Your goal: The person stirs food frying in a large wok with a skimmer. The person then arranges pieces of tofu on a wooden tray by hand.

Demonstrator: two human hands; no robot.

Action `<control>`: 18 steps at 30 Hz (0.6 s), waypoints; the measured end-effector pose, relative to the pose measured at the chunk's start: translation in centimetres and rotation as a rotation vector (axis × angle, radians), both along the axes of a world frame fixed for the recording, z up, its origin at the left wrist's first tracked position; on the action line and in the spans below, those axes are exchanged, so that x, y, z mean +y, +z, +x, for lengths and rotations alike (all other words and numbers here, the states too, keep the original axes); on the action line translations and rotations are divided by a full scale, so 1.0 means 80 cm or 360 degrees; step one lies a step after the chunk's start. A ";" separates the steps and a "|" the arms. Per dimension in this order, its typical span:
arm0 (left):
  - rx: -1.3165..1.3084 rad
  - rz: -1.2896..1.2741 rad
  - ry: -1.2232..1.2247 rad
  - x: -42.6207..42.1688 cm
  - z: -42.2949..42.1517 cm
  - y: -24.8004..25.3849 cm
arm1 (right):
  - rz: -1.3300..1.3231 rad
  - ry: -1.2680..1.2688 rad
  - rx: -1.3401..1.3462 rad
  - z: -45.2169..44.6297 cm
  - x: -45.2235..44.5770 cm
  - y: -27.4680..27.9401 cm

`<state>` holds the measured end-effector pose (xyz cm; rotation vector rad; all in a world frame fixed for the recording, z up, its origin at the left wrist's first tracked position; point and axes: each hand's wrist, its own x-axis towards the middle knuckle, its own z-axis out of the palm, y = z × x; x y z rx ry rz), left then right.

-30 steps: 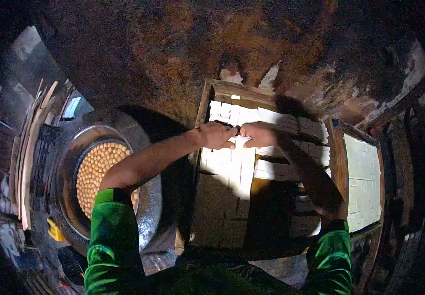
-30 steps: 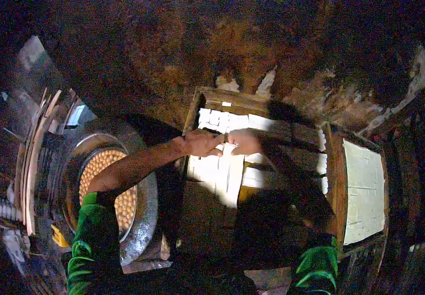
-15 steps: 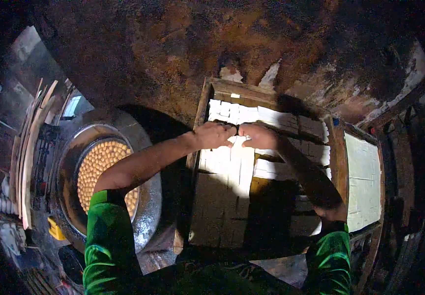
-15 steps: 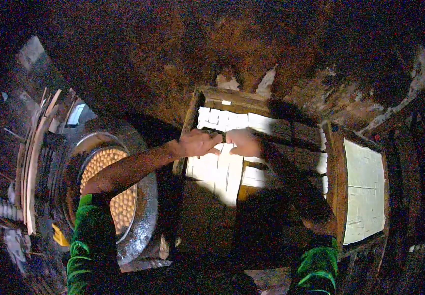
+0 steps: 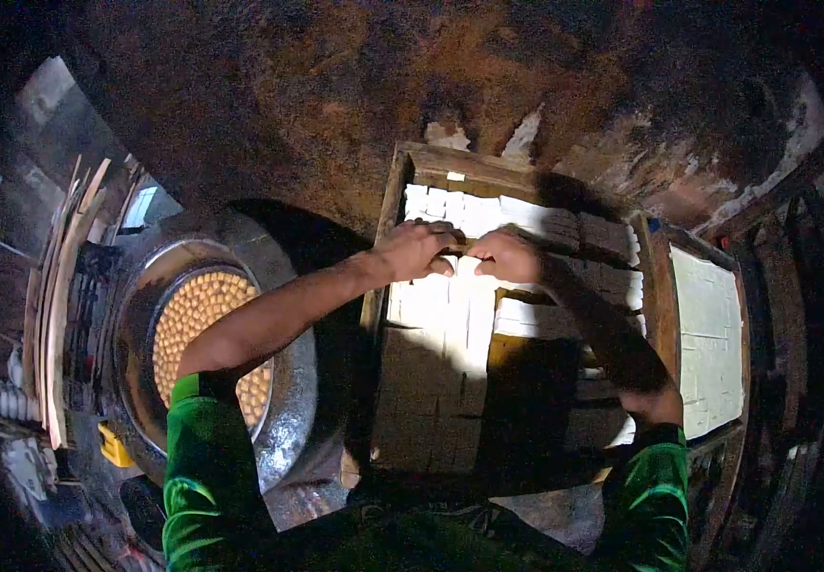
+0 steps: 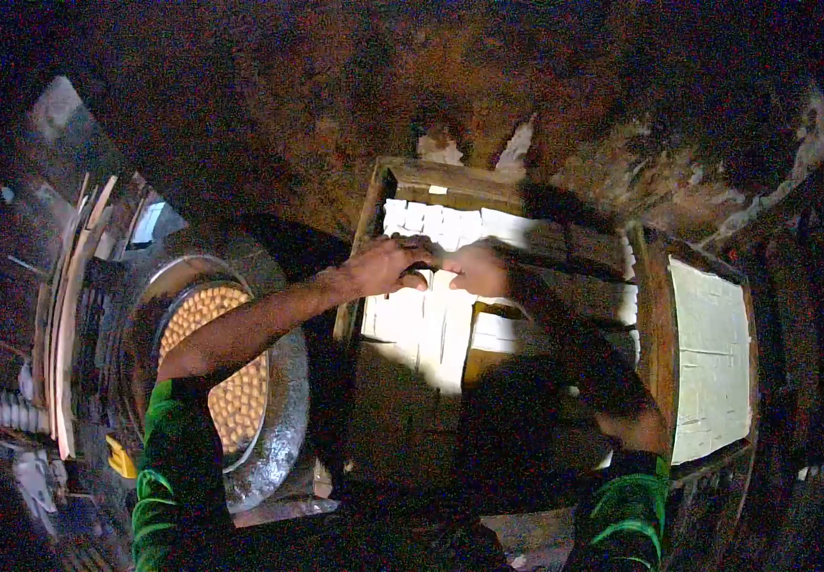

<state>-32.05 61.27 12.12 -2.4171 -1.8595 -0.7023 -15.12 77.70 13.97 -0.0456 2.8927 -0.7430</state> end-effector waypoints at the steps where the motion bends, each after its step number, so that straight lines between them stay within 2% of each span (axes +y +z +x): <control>1: 0.0000 -0.0005 0.0002 -0.002 -0.001 -0.003 | 0.0089 0.0001 -0.0003 0.000 -0.004 0.004; 4: -0.0124 -0.0531 0.0013 -0.010 0.000 0.005 | 0.0052 0.0008 0.0218 0.011 -0.014 -0.013; 6: -0.0113 -0.0619 -0.0005 -0.012 0.000 0.016 | -0.0042 0.0006 0.0296 0.011 -0.018 -0.010; 8: -0.0101 -0.0706 -0.0023 -0.013 -0.005 0.017 | -0.0009 0.0019 0.0199 0.011 -0.025 0.007; 10: 0.0071 -0.0439 -0.0018 -0.012 -0.011 0.026 | 0.0086 -0.0018 0.0120 0.012 -0.031 0.026; 11: 0.0145 -0.0728 0.0056 -0.006 -0.022 0.035 | 0.0165 -0.0060 0.0070 0.012 -0.034 0.031; 14: 0.0464 -0.0853 0.0093 -0.008 -0.037 0.067 | 0.0270 -0.0226 0.0086 0.003 -0.036 0.026; 15: 0.0464 -0.0855 0.0102 0.000 -0.051 0.042 | 0.0269 -0.0217 0.0088 -0.002 -0.040 0.023; 17: 0.0807 -0.0671 -0.0022 0.020 -0.085 -0.032 | 0.0316 -0.0206 0.0069 -0.016 -0.046 0.012; 18: 0.0595 -0.1144 -0.0010 0.019 -0.065 0.009 | 0.0283 -0.0146 0.0468 -0.023 -0.042 -0.020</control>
